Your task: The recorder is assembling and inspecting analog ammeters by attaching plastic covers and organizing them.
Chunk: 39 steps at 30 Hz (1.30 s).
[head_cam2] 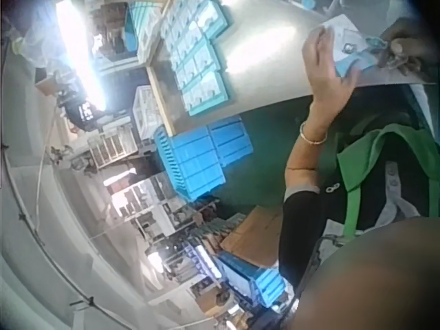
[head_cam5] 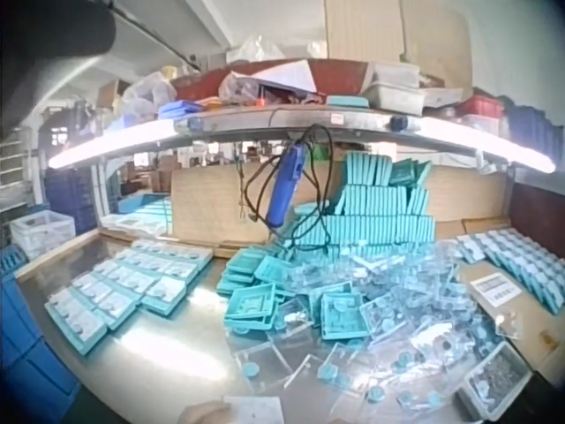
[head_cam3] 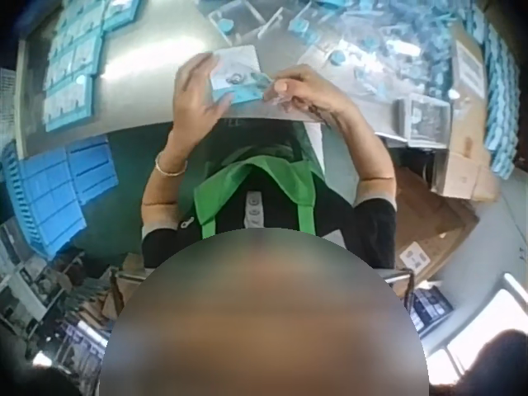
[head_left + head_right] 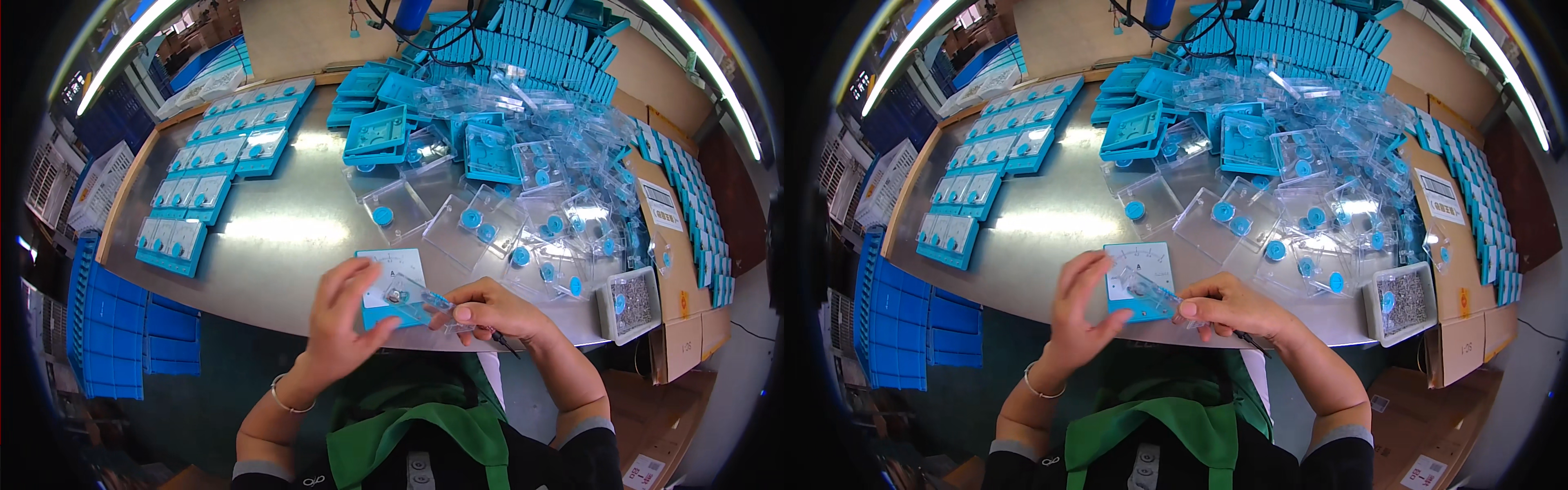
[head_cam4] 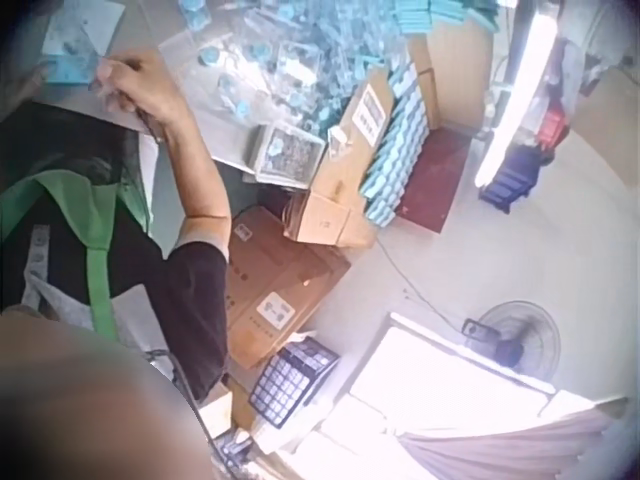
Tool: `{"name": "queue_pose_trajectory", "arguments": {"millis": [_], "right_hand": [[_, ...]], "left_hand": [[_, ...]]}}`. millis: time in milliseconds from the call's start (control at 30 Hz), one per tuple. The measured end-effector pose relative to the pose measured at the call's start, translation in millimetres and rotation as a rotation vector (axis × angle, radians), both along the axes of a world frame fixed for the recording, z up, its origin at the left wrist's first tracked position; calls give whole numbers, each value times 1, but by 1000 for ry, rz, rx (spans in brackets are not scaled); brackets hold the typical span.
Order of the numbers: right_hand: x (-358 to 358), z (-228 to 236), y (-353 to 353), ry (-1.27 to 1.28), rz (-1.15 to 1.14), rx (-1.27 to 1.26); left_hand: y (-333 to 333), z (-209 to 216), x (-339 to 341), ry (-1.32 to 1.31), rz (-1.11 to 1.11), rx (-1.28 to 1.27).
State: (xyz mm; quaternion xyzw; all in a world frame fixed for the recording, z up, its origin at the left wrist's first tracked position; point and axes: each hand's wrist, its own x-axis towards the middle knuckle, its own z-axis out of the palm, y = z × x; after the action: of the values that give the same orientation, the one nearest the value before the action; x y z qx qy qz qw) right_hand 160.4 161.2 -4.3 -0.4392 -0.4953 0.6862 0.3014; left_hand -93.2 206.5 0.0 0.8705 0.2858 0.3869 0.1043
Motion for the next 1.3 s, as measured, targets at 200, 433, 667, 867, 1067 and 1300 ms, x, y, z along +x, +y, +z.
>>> {"name": "queue_pose_trajectory", "arguments": {"millis": [200,433,667,867,1067,1300], "right_hand": [[-2,-12,-5,178,67,-141],[-5,-29,-4,351,163,-352],[-9,-34,-3,401,195,-404],[-6,-38,-3,430,245,-407],[-7,-36,-5,425,197,-443],[-13,-18,-11,37,-58,-9]], "left_hand": [[-5,-3,36,-245,-167,-336],[-7,-8,36,-259,-163,-688],[-4,-12,31,-307,-220,-860],[2,-9,28,-434,-367,-1243],[1,-9,26,-391,-314,-1283],[1,-14,24,-355,-286,-1304]]}}
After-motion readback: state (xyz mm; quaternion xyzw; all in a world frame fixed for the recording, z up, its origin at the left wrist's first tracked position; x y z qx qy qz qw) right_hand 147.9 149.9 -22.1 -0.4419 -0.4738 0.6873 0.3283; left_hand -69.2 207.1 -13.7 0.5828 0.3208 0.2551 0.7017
